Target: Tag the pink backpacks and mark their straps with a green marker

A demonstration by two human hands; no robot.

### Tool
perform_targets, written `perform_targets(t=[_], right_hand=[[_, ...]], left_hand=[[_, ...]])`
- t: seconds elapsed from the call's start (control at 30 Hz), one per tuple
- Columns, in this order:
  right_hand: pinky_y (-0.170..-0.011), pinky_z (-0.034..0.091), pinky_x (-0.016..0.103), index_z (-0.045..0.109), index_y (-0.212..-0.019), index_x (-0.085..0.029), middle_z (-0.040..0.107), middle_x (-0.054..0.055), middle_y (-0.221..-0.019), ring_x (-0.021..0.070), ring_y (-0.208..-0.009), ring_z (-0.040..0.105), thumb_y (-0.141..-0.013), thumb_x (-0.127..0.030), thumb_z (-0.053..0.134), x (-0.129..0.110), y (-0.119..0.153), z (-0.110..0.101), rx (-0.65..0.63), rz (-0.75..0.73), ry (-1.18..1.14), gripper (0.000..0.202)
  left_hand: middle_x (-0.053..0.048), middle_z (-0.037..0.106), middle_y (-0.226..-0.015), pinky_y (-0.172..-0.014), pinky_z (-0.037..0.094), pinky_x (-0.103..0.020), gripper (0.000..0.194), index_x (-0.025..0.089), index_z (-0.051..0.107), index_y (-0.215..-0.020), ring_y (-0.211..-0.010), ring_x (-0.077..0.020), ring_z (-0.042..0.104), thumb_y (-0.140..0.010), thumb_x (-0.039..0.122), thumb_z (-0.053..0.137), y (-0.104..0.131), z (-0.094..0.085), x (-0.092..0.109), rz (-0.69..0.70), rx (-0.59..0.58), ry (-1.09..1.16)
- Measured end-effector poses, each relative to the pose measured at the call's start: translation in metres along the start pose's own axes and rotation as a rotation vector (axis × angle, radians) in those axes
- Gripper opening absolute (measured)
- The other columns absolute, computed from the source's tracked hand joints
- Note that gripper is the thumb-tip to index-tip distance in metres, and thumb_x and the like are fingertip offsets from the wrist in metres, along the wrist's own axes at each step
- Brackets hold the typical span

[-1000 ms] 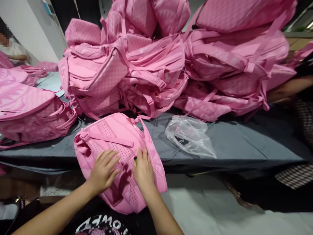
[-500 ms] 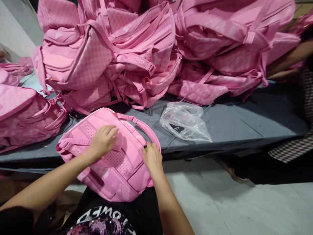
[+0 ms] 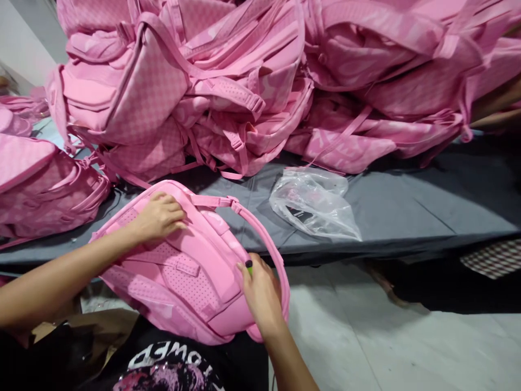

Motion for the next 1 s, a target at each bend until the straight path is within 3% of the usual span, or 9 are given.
perform_targets(t=[0.13,0.23,0.33,0.47,0.53,0.7,0.8,0.87,1.0], right_hand=[[-0.075,0.043,0.036,0.056,-0.096,-0.021,0.067,0.008,-0.088,0.0279,-0.086,0.062,-0.091,-0.050,0.039,0.004,0.011,-0.008,0.031,-0.007,-0.102,0.034],[-0.080,0.044,0.037,0.056,-0.096,-0.020,0.067,0.009,-0.092,0.0279,-0.090,0.062,-0.090,-0.048,0.040,0.000,0.007,-0.004,0.028,-0.043,-0.145,0.032],[-0.082,0.044,0.038,0.056,-0.097,-0.020,0.068,0.011,-0.096,0.0286,-0.093,0.063,-0.090,-0.047,0.040,-0.001,0.008,-0.003,0.043,-0.026,-0.144,0.033],[-0.081,0.044,0.037,0.058,-0.102,-0.020,0.069,0.012,-0.097,0.0291,-0.092,0.064,-0.089,-0.050,0.041,0.009,0.012,-0.003,0.035,0.025,-0.145,0.037],[-0.079,0.044,0.037,0.059,-0.100,-0.019,0.069,0.012,-0.094,0.0286,-0.088,0.064,-0.088,-0.052,0.041,0.012,0.011,-0.003,0.038,0.014,-0.152,0.040],[-0.069,0.046,0.035,0.063,-0.105,-0.015,0.068,0.009,-0.079,0.0261,-0.073,0.063,-0.082,-0.058,0.049,0.010,0.009,-0.007,0.074,0.133,-0.295,0.051],[-0.071,0.048,0.034,0.064,-0.101,-0.015,0.070,0.009,-0.083,0.0264,-0.079,0.064,-0.079,-0.059,0.056,0.000,0.021,-0.002,0.116,0.207,-0.453,0.050],[-0.072,0.050,0.035,0.064,-0.098,-0.015,0.069,0.008,-0.083,0.0252,-0.078,0.064,-0.077,-0.060,0.059,-0.005,0.033,0.014,0.075,0.230,-0.582,0.050],[-0.077,0.053,0.039,0.067,-0.096,-0.012,0.071,0.010,-0.083,0.0266,-0.081,0.066,-0.074,-0.062,0.061,-0.002,0.052,0.048,-0.030,0.298,-0.715,0.055]], left_hand=[[-0.006,0.065,-0.093,-0.102,0.026,-0.048,0.039,0.021,0.070,-0.088,-0.103,-0.0255,0.048,-0.093,0.055,0.051,0.012,-0.013,-0.010,0.014,0.032,0.000],[-0.009,0.060,-0.101,-0.098,0.030,-0.047,0.049,0.020,0.072,-0.090,-0.104,-0.0270,0.046,-0.089,0.064,0.051,0.007,-0.014,-0.005,-0.009,0.052,0.083],[-0.008,0.059,-0.104,-0.099,0.031,-0.044,0.050,0.020,0.072,-0.087,-0.105,-0.0248,0.045,-0.091,0.063,0.048,0.001,-0.015,-0.007,0.055,0.034,0.122],[-0.005,0.057,-0.108,-0.108,0.022,-0.048,0.053,0.017,0.071,-0.088,-0.111,-0.0224,0.038,-0.097,0.058,0.039,0.014,-0.027,-0.044,-0.072,0.042,-0.065],[-0.007,0.055,-0.115,-0.109,0.019,-0.051,0.053,0.015,0.070,-0.088,-0.115,-0.0232,0.035,-0.097,0.058,0.040,0.024,-0.031,-0.053,-0.136,0.081,-0.122],[-0.011,0.057,-0.112,-0.099,0.031,-0.049,0.051,0.015,0.068,-0.083,-0.111,-0.0279,0.042,-0.083,0.065,0.059,0.020,-0.035,-0.029,-0.169,0.136,0.001],[-0.009,0.059,-0.108,-0.104,0.027,-0.051,0.043,0.015,0.068,-0.080,-0.111,-0.0270,0.044,-0.085,0.057,0.062,-0.002,-0.051,-0.023,-0.185,0.156,-0.025],[-0.008,0.061,-0.107,-0.110,0.020,-0.054,0.039,0.015,0.069,-0.085,-0.113,-0.0274,0.043,-0.084,0.053,0.064,-0.019,-0.055,-0.023,-0.144,0.121,-0.092],[-0.009,0.065,-0.101,-0.110,0.023,-0.056,0.040,0.015,0.070,-0.098,-0.110,-0.0300,0.049,-0.073,0.046,0.075,-0.042,-0.024,-0.003,0.038,-0.074,-0.148]])
Point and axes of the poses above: each hand's wrist, its own y-axis away from the middle knuckle, its own z-axis out of the palm, x = y × z, the point moved 5 cm from there along -y, towards the middle knuckle
